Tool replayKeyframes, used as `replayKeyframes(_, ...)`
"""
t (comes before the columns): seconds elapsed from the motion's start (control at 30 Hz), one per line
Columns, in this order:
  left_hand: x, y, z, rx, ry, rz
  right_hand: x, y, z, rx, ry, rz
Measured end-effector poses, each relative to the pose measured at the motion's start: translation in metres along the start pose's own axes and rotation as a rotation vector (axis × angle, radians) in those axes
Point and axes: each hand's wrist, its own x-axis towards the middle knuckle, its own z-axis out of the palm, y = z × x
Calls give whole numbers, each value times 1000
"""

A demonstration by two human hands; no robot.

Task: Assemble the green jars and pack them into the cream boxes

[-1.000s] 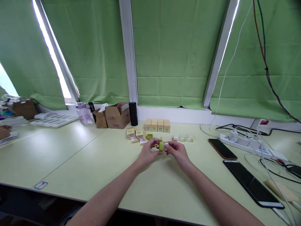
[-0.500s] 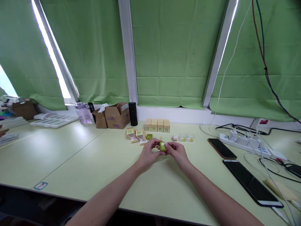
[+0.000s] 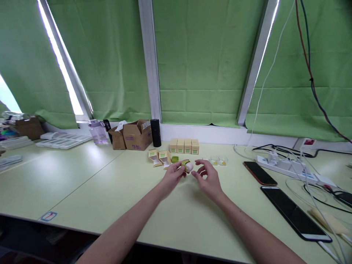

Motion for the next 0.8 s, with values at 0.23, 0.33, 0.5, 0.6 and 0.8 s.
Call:
replayKeyframes(0.23, -8, 6, 9, -190, -141, -144, -6, -2, -1, -167, -146, -227)
replayKeyframes(0.33, -10, 6, 11, -162, -157, -143, -6, 2, 0, -157, -162, -246)
replayKeyframes(0.5, -9, 6, 10, -44, -125, -121, -5, 12, 1, -154, -167, -268)
replayKeyframes(0.6, -9, 7, 9, 8, -144, -95, -5, 17, 1, -228, -163, -332)
replayKeyframes(0.8, -10, 7, 9, 28, -160, -69, -4, 22, 3, -416, -150, -508)
